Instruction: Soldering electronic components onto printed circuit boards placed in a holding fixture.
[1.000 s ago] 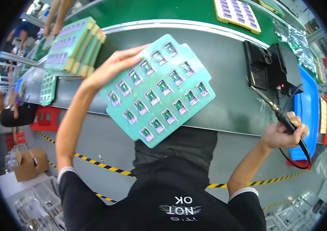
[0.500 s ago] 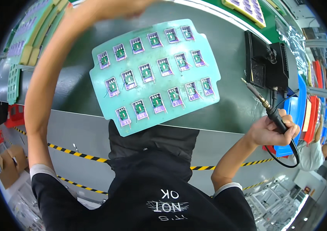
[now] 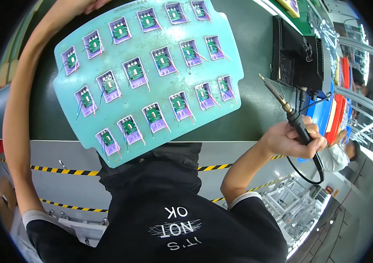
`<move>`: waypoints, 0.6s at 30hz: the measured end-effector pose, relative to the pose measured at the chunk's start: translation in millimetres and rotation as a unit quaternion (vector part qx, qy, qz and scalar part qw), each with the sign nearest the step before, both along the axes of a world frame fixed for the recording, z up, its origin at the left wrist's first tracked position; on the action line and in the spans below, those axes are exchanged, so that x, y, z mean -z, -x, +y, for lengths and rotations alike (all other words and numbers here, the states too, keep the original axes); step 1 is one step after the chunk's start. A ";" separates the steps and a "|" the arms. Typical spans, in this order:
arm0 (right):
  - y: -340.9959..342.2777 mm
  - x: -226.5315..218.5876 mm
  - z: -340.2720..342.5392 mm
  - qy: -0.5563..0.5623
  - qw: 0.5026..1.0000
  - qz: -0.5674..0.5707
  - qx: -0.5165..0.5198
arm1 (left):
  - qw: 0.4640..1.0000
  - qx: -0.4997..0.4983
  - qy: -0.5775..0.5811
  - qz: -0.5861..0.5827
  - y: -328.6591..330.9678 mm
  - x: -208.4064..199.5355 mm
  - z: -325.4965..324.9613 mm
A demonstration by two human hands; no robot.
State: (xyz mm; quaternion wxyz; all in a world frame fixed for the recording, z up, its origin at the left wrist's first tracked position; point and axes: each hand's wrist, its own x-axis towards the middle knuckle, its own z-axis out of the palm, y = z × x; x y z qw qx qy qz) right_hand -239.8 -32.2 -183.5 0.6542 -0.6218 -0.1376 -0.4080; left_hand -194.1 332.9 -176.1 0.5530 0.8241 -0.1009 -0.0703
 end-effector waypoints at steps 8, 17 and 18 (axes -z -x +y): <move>-0.8 0.2 -9.6 0.016 0.999 -0.024 -0.041 | 0.993 0.046 -0.106 -0.039 -5.9 -1.3 -20.9; -4.5 -0.1 -21.3 0.004 0.984 -0.061 -0.167 | 0.987 0.048 -0.151 -0.015 -7.8 -11.3 -46.3; -4.5 0.4 -23.4 0.014 0.982 -0.064 -0.180 | 0.985 0.041 -0.167 -0.006 -8.6 -11.9 -48.7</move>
